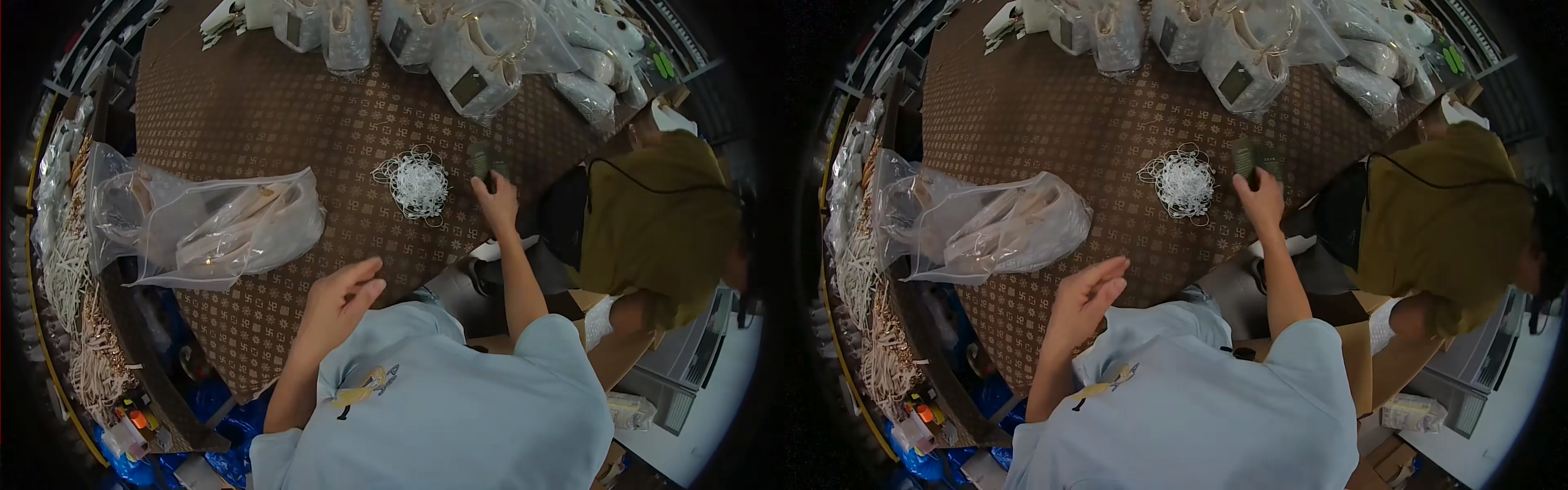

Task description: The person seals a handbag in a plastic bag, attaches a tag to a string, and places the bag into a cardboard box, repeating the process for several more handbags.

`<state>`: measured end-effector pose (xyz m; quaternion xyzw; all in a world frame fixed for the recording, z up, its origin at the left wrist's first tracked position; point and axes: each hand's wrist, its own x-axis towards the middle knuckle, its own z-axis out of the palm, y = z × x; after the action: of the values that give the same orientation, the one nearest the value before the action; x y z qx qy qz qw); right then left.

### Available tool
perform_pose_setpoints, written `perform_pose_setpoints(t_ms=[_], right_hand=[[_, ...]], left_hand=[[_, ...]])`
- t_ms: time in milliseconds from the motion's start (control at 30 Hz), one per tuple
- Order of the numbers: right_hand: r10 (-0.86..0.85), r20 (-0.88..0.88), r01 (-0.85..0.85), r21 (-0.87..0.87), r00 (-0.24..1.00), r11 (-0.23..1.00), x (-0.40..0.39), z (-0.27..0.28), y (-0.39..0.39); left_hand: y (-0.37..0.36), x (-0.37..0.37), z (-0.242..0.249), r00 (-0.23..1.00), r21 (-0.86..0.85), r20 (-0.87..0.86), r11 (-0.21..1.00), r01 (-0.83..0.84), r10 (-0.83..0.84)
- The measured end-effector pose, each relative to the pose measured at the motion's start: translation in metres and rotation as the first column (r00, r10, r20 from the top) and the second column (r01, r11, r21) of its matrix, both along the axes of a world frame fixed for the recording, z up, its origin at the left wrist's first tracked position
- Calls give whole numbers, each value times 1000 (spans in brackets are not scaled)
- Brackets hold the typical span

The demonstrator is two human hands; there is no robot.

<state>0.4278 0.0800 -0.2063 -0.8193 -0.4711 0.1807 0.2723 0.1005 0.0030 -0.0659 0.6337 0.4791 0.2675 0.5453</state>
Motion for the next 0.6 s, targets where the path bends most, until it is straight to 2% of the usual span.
perform_pose_setpoints(t_ms=[67, 100, 167, 200, 233, 300, 333, 367, 400, 467, 533, 567, 600], right_hand=[[264, -43, -256, 132, 964, 958, -56, 29, -26], [381, -59, -364, 188, 923, 912, -80, 38, -38], [563, -75, -522, 292, 823, 802, -117, 45, -59], [632, -77, -575, 339, 771, 744, -130, 46, -65], [634, -77, -578, 338, 770, 743, -138, 45, -70], [597, -511, -512, 314, 619, 800, -150, 45, -77], [588, -605, -590, 228, 537, 774, -146, 51, -75], [596, -614, -606, 230, 517, 762, -147, 53, -76], [560, -684, -594, 226, 467, 772, -148, 54, -76], [524, -751, -598, 217, 403, 772, -149, 55, -76], [318, -899, -598, 81, 301, 797, -148, 57, -75], [321, -899, -606, 81, 298, 791, -148, 61, -73], [248, -943, -571, 81, 221, 817, -148, 67, -70]], left_hand=[[8, 16, -30, 956, -66, 189, 974, -217, 225], [11, 20, -41, 953, -73, 192, 972, -222, 232], [16, 26, -58, 884, -254, 299, 923, -289, 359], [17, 25, -65, 882, -256, 302, 922, -289, 361], [19, 20, -71, 856, -299, 364, 916, -267, 368], [20, 16, -77, 821, -347, 416, 903, -255, 392], [19, 15, -79, 767, -360, 485, 895, -263, 420], [19, 12, -79, 707, -369, 548, 888, -274, 446], [20, 9, -77, 702, -370, 540, 880, -298, 464], [21, 7, -69, 763, -346, 522, 912, -220, 382], [21, 4, -67, 731, -388, 528, 889, -245, 432], [21, 2, -67, 706, -429, 534, 868, -249, 466], [20, 1, -68, 701, -430, 534, 866, -256, 472]])
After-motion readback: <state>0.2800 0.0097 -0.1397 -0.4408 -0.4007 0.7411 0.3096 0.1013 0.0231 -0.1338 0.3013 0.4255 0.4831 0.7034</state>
